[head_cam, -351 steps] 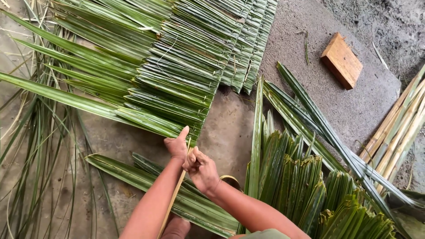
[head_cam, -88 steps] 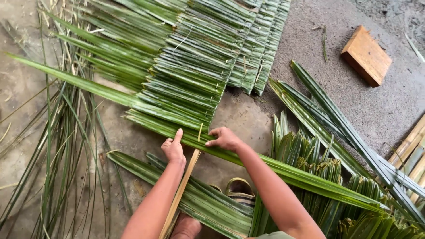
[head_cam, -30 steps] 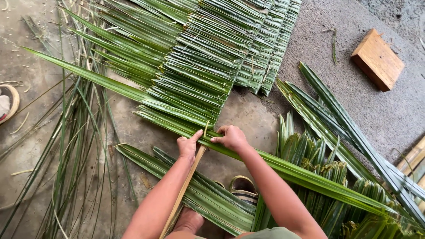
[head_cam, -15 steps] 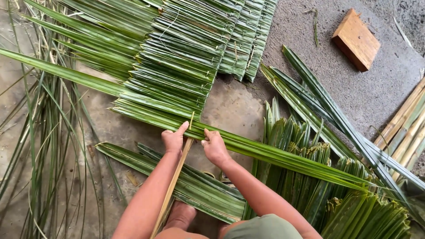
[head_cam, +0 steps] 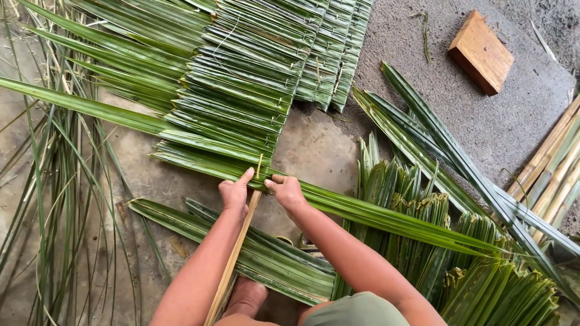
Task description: Weaving palm leaves over a wooden slat to create a thatched panel.
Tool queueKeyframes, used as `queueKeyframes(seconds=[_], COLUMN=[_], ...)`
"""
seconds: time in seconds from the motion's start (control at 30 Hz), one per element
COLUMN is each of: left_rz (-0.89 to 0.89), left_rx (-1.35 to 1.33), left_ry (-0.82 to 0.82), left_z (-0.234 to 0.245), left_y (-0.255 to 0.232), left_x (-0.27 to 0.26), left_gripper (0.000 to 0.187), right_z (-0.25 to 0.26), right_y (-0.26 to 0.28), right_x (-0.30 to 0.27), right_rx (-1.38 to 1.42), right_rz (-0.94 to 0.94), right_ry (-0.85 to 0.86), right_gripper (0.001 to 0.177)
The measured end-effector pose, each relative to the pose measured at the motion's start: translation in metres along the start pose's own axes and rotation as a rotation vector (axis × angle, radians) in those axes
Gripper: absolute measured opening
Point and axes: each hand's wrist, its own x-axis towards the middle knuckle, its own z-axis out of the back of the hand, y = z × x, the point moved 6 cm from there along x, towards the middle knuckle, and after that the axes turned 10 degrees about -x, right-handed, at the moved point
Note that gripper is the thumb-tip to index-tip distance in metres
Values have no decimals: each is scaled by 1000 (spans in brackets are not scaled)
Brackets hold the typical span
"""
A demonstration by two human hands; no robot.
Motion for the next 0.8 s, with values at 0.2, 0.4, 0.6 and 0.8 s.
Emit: queueKeyframes(seconds=[0.2, 0.4, 0.6, 0.8], left_rz=[14, 41, 139, 92], left_rx=[-32, -57, -188, 44], left_ry=[-6, -21, 15, 48], left_z=[-1, -1, -10, 13], left_y=[11, 8, -8, -27], left_x=[11, 9, -10, -14], left_gripper=[60, 57, 48, 67], right_z=[-18, -15, -28, -34], right_y=[15, 33, 31, 19], right_x=[3, -14, 0, 9], right_rx=[397, 488, 525, 574], right_rz=[-65, -69, 31, 77], right_ry=[52, 60, 82, 74], right_gripper=[53, 46, 34, 32])
